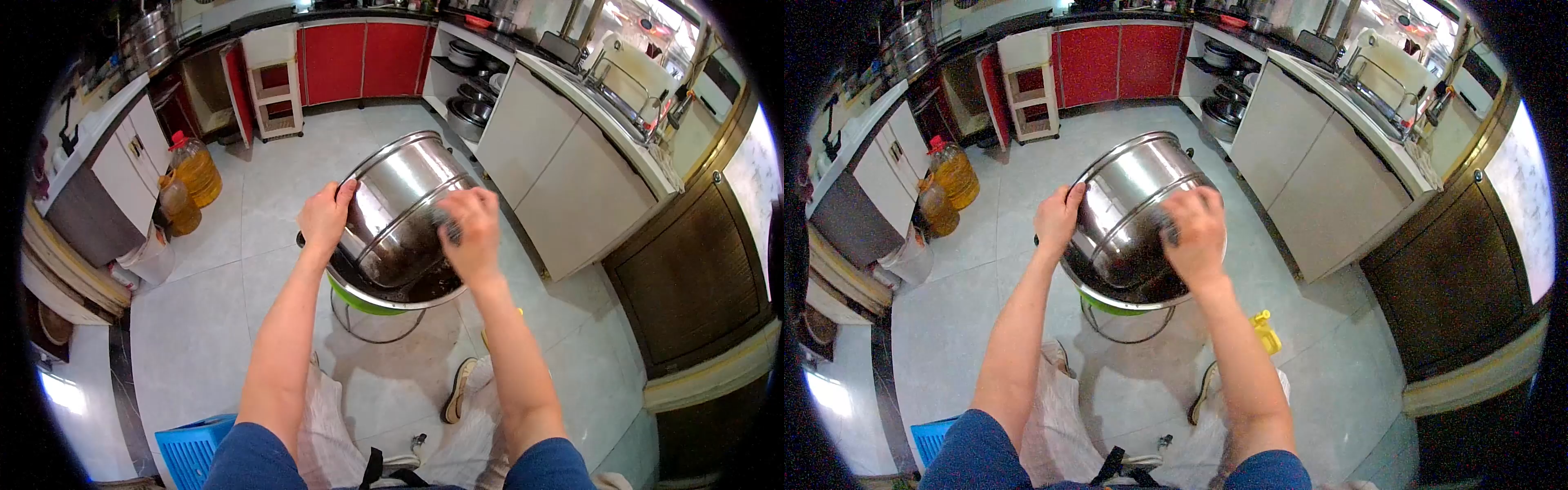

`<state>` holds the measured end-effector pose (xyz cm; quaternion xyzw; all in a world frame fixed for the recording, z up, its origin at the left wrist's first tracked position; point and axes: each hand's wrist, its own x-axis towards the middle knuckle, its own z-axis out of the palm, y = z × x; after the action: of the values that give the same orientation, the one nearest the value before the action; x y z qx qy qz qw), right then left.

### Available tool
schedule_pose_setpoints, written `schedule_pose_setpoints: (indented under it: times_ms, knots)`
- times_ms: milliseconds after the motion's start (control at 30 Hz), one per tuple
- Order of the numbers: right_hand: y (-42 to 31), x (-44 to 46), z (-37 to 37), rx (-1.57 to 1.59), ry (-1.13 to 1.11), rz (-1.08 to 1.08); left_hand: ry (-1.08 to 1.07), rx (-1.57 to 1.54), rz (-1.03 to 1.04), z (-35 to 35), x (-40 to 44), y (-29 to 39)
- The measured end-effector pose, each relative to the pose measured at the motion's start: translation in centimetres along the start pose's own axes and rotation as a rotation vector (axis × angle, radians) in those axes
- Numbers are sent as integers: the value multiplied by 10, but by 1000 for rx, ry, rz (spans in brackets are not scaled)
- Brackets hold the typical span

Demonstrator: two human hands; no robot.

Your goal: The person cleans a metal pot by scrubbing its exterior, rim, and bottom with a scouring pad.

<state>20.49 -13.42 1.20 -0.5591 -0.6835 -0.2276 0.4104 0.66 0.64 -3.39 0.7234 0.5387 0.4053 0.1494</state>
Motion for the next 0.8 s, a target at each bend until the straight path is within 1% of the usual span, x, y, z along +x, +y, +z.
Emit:
schedule_pose_setpoints:
  times_ms: [33, 133, 200, 233, 300, 333, 433, 467, 500, 667, 700, 800]
  knots:
    - [12, 3, 0, -11, 35, 53, 2, -1, -5, 0, 0, 1]
    - [5, 1, 0, -15, 23, 50, -7, 3, -19, 2, 1, -1]
    - [-11, -3, 3, 16, -77, -55, -15, -14, 2, 3, 3, -3]
    - [-9, -2, 3, 17, -76, -55, -15, -13, 2, 3, 2, -3]
    - [-1, 2, 2, 1, -48, 0, -18, 3, 11, 1, 2, -1]
    - [8, 7, 3, -7, 3, 31, -16, 2, 9, 1, 1, -2]
    - [0, 4, 2, -9, -58, 10, 25, 7, 3, 4, -1, -1]
    - [-5, 0, 7, 5, -81, -87, 32, 7, 12, 5, -1, -2]
    - [-13, 0, 9, 18, -96, -130, 38, 9, 23, 4, -1, -2]
    - [15, 10, 8, 4, 15, 70, 37, 13, 30, 4, -2, -1]
    - [11, 9, 8, 4, 10, 68, 46, 1, 33, 4, -2, -1]
    - [-8, 1, 14, 38, -33, -88, 44, 7, 41, 6, -1, -3]
